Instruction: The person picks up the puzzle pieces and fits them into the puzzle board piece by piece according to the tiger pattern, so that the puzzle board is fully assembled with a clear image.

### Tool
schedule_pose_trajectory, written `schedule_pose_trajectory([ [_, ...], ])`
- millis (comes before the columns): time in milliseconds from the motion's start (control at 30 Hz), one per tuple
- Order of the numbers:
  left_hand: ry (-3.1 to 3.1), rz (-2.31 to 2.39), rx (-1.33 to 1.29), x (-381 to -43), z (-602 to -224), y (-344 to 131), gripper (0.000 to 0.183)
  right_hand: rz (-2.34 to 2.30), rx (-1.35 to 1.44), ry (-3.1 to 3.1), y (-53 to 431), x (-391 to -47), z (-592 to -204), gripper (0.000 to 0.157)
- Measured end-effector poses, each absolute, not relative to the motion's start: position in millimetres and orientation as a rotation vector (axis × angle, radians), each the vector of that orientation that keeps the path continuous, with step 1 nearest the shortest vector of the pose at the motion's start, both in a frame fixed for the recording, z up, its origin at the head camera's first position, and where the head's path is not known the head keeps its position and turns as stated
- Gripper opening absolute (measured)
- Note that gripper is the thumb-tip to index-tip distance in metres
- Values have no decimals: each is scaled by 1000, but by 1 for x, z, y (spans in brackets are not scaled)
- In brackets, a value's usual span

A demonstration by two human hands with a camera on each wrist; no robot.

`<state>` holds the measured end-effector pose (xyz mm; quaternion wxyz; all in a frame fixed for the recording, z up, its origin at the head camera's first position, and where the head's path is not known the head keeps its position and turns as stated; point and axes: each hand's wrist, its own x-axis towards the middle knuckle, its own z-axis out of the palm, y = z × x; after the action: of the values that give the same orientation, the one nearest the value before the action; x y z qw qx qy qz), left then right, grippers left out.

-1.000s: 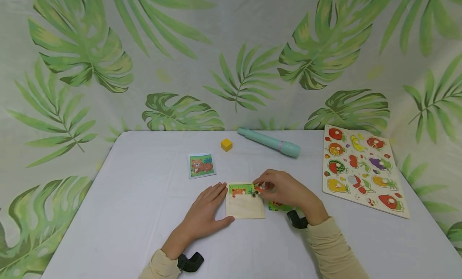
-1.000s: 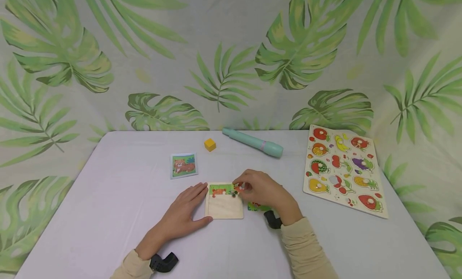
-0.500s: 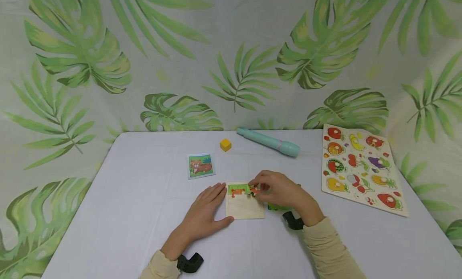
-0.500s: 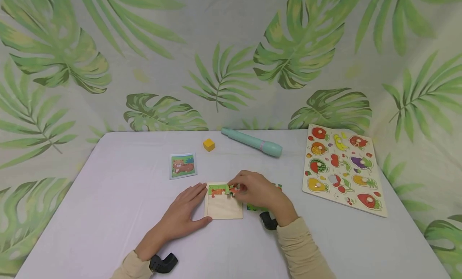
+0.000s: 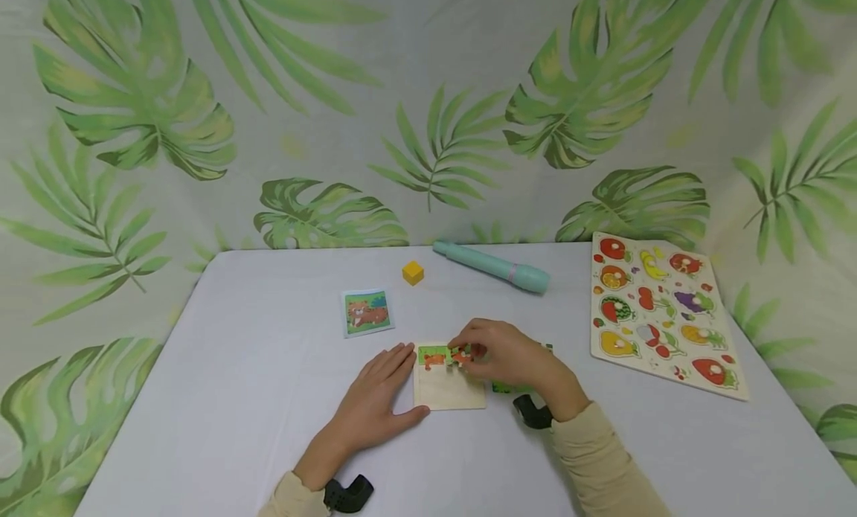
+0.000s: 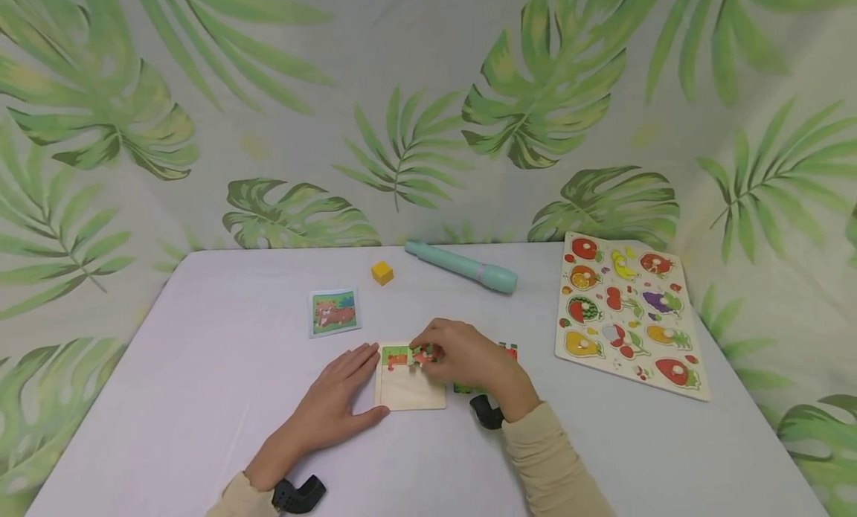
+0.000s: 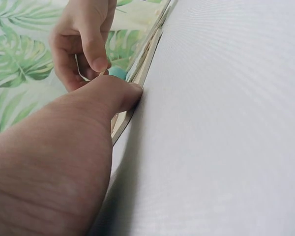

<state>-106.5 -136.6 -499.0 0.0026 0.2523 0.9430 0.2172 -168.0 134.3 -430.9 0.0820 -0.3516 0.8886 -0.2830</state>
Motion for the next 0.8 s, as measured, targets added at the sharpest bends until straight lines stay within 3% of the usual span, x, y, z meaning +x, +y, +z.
schedule_pose_trajectory([
  [800,2980,692,822,-107,-504,-137,91,-877,-1141,2606,110,-168,-443,30],
])
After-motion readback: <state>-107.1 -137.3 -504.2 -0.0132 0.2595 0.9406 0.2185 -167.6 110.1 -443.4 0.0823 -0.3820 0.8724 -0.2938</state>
